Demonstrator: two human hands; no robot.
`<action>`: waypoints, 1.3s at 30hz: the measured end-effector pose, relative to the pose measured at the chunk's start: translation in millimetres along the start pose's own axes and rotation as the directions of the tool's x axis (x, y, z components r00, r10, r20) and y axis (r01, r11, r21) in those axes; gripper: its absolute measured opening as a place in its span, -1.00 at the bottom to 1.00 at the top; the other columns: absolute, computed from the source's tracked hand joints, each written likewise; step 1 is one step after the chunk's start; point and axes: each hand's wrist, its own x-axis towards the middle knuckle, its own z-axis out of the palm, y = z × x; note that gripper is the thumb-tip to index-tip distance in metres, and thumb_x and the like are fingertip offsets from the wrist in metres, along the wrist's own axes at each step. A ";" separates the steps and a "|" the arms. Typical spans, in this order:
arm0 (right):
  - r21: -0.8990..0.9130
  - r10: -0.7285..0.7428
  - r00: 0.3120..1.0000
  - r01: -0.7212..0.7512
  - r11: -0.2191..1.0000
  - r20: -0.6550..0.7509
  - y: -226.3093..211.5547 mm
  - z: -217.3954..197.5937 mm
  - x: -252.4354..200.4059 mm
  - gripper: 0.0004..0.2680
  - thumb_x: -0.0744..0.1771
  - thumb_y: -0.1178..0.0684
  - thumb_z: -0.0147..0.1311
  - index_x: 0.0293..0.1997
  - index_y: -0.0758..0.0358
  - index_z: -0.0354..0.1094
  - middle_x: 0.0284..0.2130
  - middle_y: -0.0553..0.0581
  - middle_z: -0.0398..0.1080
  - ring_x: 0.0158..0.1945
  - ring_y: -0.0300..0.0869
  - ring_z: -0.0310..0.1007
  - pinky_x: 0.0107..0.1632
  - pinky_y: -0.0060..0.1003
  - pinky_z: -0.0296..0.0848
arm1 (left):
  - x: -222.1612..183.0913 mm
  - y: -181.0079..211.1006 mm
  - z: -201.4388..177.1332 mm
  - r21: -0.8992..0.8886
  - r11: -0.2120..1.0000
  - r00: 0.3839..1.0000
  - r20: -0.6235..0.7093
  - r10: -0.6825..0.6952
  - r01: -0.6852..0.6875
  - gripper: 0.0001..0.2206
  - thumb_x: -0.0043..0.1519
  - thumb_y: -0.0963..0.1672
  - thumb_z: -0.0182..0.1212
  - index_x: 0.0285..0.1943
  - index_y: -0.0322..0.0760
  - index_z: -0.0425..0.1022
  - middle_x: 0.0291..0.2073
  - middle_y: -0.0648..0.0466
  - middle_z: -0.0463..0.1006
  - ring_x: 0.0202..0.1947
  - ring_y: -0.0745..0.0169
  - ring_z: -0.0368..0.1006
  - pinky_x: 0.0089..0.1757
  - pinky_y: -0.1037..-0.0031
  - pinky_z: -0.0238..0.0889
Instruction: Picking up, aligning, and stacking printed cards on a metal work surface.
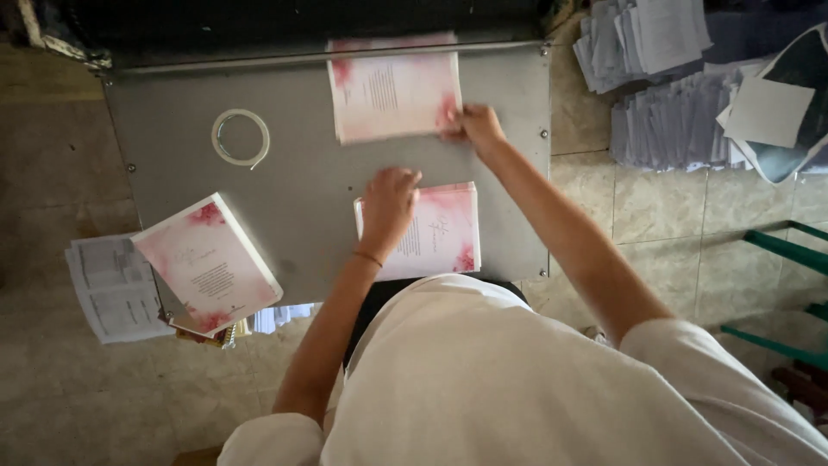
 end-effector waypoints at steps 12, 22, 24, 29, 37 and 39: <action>-0.646 -0.131 0.991 0.089 0.758 -0.018 -129.8 16.0 -69.2 -0.66 0.45 -0.27 0.02 0.22 0.15 0.32 -0.18 0.08 0.65 -0.44 -0.28 0.68 -0.37 -0.38 0.73 | -40.4 22.8 -2.5 0.060 0.996 0.997 0.035 0.065 -0.067 -0.52 0.24 -0.12 0.53 0.33 -0.25 0.49 0.19 0.01 0.51 0.08 -0.04 0.42 0.08 0.11 0.37; -0.647 -0.366 0.924 0.348 0.678 0.113 -66.6 -59.9 -147.2 -0.75 0.48 0.07 -0.02 0.27 0.42 0.33 -0.13 0.46 0.58 -0.34 0.15 0.66 -0.34 0.06 0.63 | -39.1 25.7 14.9 0.146 0.988 0.998 -0.030 0.061 -0.056 -0.63 0.11 -0.06 0.55 -0.01 -0.19 0.50 -0.02 0.03 0.48 0.06 0.02 0.43 -0.08 0.24 0.35; -0.663 -0.343 0.929 0.344 0.665 0.138 -58.8 -65.5 -164.4 -0.81 0.50 0.12 0.01 0.24 0.34 0.41 -0.11 0.40 0.54 -0.26 0.09 0.65 -0.26 -0.05 0.66 | -31.6 28.6 8.9 0.220 0.975 1.000 0.015 0.026 -0.029 -0.70 0.13 -0.03 0.51 -0.13 -0.16 0.48 -0.17 0.05 0.47 -0.08 0.08 0.45 -0.14 0.26 0.36; -0.669 -0.273 0.931 0.363 0.649 0.240 -38.1 -65.6 -207.2 -0.88 0.43 0.17 0.10 -0.02 0.42 0.48 -0.16 0.46 0.55 -0.10 0.33 0.60 -0.10 0.20 0.54 | -21.5 16.8 -7.9 -0.086 0.993 0.988 0.136 -0.074 0.086 -0.92 0.37 -0.10 0.23 -0.07 -0.13 0.47 -0.37 0.13 0.60 -0.35 0.07 0.63 -0.23 0.24 0.44; -0.230 0.062 0.932 0.023 0.973 0.357 6.2 -62.4 -220.5 -0.82 0.46 0.22 -0.02 0.19 0.41 0.42 -0.07 0.28 0.58 0.00 0.03 0.65 0.13 0.03 0.65 | 36.5 -12.2 -60.7 -0.281 0.945 0.980 -0.060 -0.189 0.165 -0.90 0.45 -0.16 0.22 0.03 -0.25 0.61 -0.25 -0.11 0.68 -0.18 -0.21 0.68 -0.12 0.09 0.50; -0.100 -0.035 0.973 0.059 0.993 0.227 7.0 -60.1 -205.9 -0.86 0.48 0.26 -0.04 0.08 0.49 0.44 -0.20 0.36 0.51 -0.11 0.15 0.68 0.05 0.12 0.69 | 52.4 -15.6 -58.1 -0.178 0.978 0.971 -0.188 -0.145 0.111 -0.87 0.41 -0.10 0.31 0.09 -0.07 0.64 -0.21 0.11 0.65 -0.14 0.04 0.64 -0.09 0.22 0.48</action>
